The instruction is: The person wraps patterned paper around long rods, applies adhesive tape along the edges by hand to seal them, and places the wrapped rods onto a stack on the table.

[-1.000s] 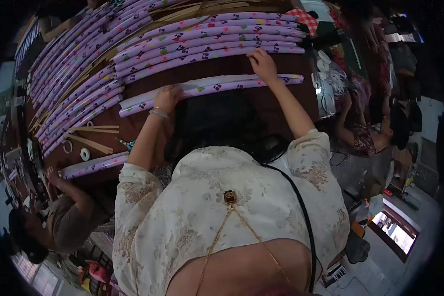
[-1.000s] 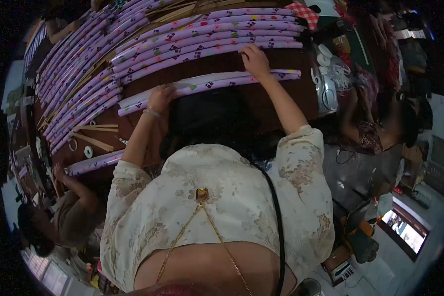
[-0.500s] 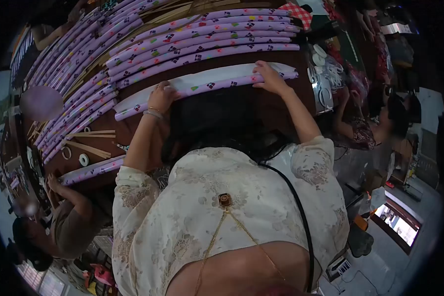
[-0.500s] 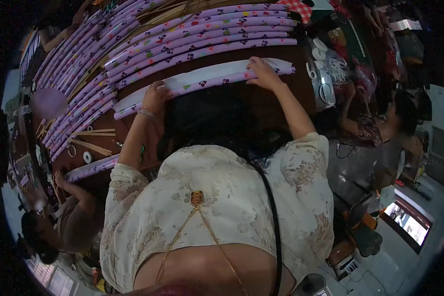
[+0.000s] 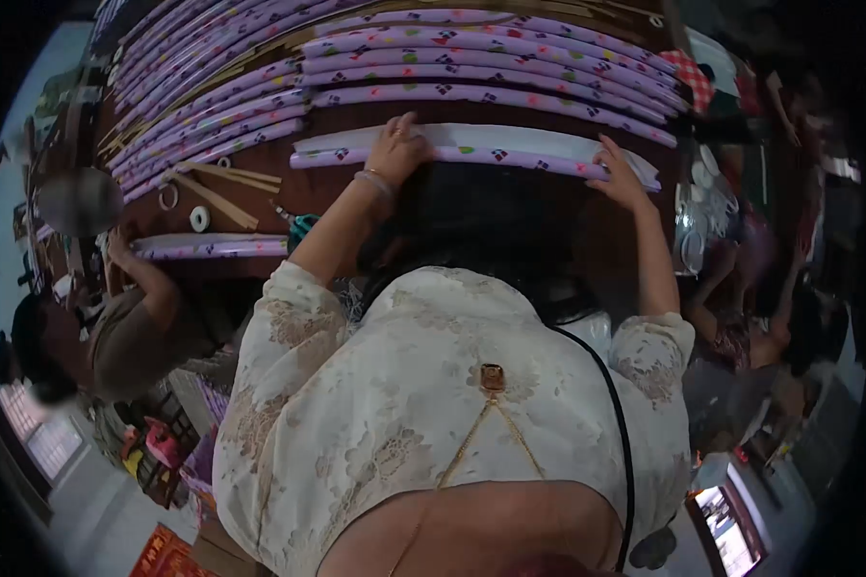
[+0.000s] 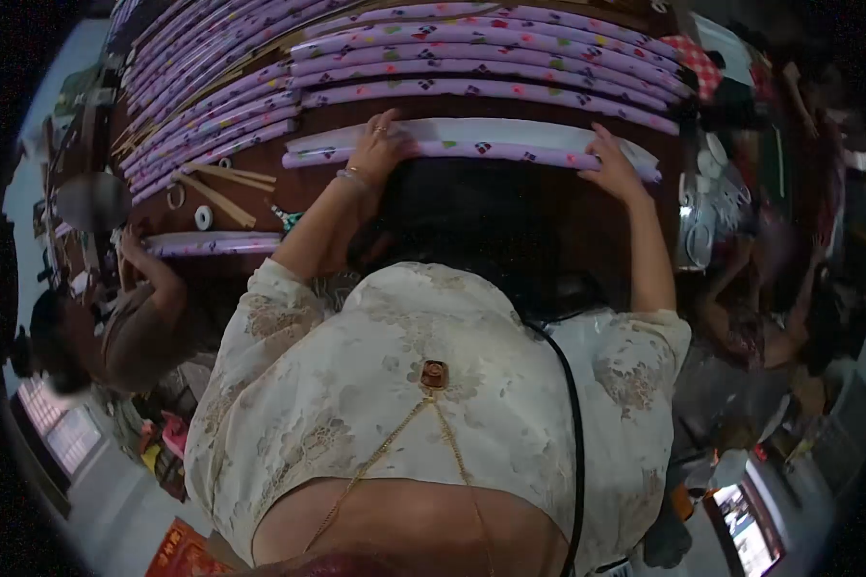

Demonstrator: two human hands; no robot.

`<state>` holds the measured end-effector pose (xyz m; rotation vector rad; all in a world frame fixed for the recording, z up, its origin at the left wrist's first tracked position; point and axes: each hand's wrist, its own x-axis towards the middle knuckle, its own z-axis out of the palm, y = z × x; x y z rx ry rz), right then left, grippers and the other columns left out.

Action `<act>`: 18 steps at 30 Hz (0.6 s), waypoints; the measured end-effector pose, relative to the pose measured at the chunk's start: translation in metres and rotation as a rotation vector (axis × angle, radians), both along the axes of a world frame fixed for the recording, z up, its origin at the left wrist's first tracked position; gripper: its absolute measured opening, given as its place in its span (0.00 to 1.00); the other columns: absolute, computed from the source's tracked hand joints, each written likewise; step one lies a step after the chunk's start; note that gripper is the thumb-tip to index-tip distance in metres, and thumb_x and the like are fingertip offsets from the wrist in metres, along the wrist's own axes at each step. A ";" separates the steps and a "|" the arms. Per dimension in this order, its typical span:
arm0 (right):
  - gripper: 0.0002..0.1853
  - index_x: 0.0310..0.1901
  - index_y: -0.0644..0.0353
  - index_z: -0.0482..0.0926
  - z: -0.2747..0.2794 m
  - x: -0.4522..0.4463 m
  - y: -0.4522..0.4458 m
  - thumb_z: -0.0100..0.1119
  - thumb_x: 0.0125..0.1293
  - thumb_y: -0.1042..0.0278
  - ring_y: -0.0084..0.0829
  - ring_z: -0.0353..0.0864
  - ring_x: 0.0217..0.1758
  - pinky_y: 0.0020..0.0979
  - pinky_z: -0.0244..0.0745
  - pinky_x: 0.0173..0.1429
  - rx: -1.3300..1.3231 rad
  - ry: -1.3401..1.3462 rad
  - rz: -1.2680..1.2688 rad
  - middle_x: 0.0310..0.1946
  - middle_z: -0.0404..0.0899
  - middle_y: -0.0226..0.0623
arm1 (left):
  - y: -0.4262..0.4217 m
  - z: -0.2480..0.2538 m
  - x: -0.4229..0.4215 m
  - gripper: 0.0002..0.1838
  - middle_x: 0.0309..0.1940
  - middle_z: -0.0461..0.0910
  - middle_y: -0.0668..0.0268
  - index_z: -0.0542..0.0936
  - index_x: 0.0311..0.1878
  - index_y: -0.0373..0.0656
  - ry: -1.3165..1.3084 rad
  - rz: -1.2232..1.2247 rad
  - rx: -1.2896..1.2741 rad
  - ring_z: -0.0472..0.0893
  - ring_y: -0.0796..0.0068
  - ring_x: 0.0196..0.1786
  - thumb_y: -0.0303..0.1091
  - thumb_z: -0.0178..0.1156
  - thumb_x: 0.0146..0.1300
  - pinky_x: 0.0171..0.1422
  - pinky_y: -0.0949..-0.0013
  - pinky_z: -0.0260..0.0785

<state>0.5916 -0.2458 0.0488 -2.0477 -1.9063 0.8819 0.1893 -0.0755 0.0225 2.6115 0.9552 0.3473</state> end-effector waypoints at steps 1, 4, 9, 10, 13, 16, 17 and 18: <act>0.20 0.38 0.59 0.66 -0.002 0.000 -0.001 0.66 0.47 0.69 0.49 0.52 0.68 0.38 0.57 0.65 0.031 0.012 0.006 0.67 0.49 0.43 | -0.004 0.007 0.000 0.13 0.60 0.62 0.58 0.80 0.36 0.48 0.051 0.025 -0.055 0.61 0.56 0.62 0.45 0.57 0.53 0.64 0.55 0.55; 0.19 0.37 0.60 0.67 -0.005 0.000 -0.001 0.66 0.47 0.70 0.49 0.50 0.68 0.38 0.54 0.66 0.048 0.089 -0.027 0.67 0.50 0.45 | -0.016 0.017 0.002 0.11 0.60 0.62 0.61 0.80 0.38 0.51 0.161 0.059 0.036 0.59 0.58 0.63 0.42 0.52 0.57 0.64 0.55 0.51; 0.19 0.38 0.60 0.67 0.003 0.001 -0.001 0.66 0.45 0.71 0.49 0.50 0.68 0.38 0.52 0.67 0.102 -0.014 0.035 0.67 0.49 0.48 | -0.020 0.033 0.007 0.09 0.56 0.66 0.64 0.79 0.37 0.52 0.203 -0.005 0.039 0.64 0.63 0.59 0.36 0.51 0.55 0.60 0.58 0.56; 0.19 0.38 0.60 0.68 -0.004 0.002 -0.001 0.66 0.45 0.72 0.49 0.51 0.68 0.37 0.53 0.67 0.130 -0.015 0.039 0.67 0.50 0.48 | -0.019 0.032 0.008 0.10 0.53 0.68 0.63 0.79 0.37 0.50 0.197 -0.021 -0.008 0.66 0.63 0.56 0.35 0.51 0.54 0.59 0.60 0.58; 0.18 0.38 0.61 0.69 0.004 -0.006 -0.001 0.66 0.45 0.73 0.49 0.52 0.67 0.37 0.54 0.66 0.085 -0.049 -0.014 0.67 0.49 0.48 | -0.015 0.018 0.011 0.09 0.43 0.74 0.63 0.81 0.30 0.46 0.201 -0.026 0.012 0.70 0.66 0.49 0.34 0.52 0.52 0.51 0.66 0.66; 0.18 0.39 0.61 0.69 0.002 -0.002 -0.002 0.64 0.45 0.74 0.49 0.51 0.67 0.39 0.53 0.65 0.139 0.019 0.033 0.67 0.49 0.48 | -0.018 0.027 0.008 0.10 0.44 0.74 0.59 0.80 0.35 0.44 0.153 0.027 0.131 0.73 0.63 0.49 0.33 0.52 0.53 0.53 0.65 0.66; 0.18 0.38 0.61 0.69 0.001 0.001 -0.003 0.64 0.45 0.74 0.49 0.51 0.67 0.39 0.52 0.66 0.151 -0.015 0.056 0.67 0.49 0.48 | -0.015 0.022 0.008 0.10 0.44 0.74 0.59 0.80 0.35 0.43 0.134 0.048 0.048 0.74 0.62 0.48 0.34 0.53 0.52 0.52 0.65 0.67; 0.19 0.39 0.61 0.69 0.002 0.000 -0.004 0.65 0.44 0.72 0.49 0.52 0.67 0.39 0.53 0.65 0.134 -0.009 0.035 0.66 0.50 0.48 | -0.012 0.018 0.007 0.10 0.44 0.75 0.58 0.80 0.35 0.43 0.107 0.063 -0.038 0.74 0.61 0.48 0.36 0.55 0.52 0.52 0.64 0.67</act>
